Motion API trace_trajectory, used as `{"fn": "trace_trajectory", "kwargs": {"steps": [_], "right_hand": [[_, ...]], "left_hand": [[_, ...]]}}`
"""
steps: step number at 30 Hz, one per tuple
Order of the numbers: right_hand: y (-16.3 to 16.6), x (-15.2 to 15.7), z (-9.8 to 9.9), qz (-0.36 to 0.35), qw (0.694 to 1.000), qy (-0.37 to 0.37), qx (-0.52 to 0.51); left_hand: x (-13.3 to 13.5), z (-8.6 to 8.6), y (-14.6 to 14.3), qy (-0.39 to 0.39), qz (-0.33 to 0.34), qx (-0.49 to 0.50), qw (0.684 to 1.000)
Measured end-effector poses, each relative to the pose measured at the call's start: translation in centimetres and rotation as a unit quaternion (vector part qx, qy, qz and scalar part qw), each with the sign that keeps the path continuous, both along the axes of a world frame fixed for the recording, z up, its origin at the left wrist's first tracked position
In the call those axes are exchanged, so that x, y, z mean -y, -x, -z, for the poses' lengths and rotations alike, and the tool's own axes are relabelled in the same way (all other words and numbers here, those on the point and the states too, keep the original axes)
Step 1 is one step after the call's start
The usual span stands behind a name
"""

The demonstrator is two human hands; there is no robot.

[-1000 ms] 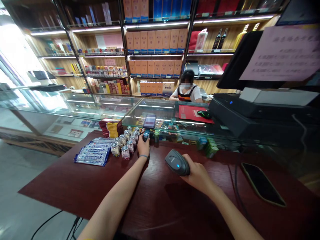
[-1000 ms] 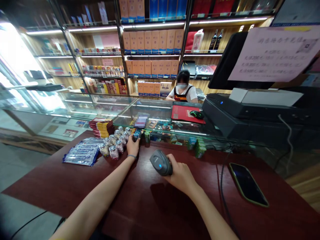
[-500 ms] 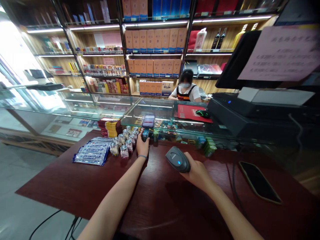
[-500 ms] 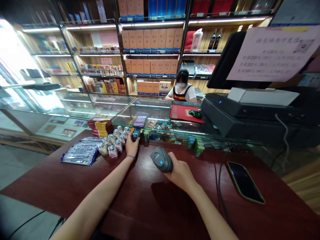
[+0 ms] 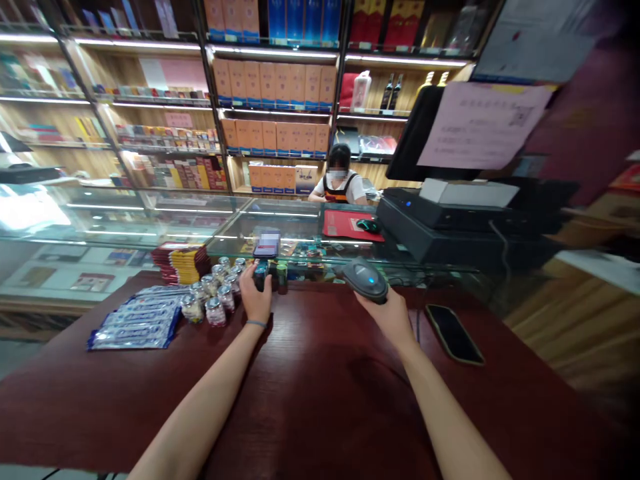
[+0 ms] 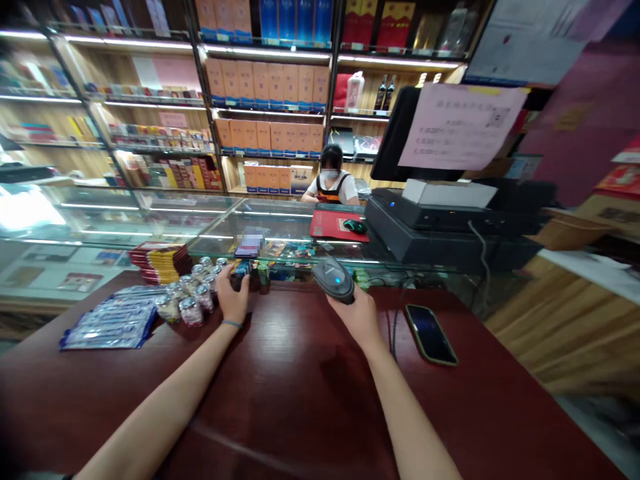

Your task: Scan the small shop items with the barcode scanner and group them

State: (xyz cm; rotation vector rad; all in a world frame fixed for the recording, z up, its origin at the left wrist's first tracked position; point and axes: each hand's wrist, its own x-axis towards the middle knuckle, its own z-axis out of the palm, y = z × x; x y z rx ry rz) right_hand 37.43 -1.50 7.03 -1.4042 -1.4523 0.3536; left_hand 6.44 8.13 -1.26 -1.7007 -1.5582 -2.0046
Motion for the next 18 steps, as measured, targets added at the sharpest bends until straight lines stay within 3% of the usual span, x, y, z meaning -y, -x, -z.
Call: {"fn": "trace_trajectory", "kwargs": {"steps": [3,7,12,18], "right_hand": [[-2.3,0.1,-1.5,0.022,0.998,0.007,-0.061],[-5.4,0.4,-3.0,0.025,0.985,0.021,-0.167],[-8.3,1.0,-3.7,0.04,0.977,0.016,-0.209],[-10.8,1.9,-3.9,0.042,0.976,0.034,-0.213]], "left_hand": [[0.4,-0.5,-1.1,-0.035,0.015,-0.028,0.999],[0.8,-1.2,-4.4,-0.044,0.089,-0.07,0.993],[0.7,-1.4,-11.1,0.003,0.209,-0.071,0.975],[0.7,-0.2,-19.9,0.091,0.332,-0.031,0.938]]}}
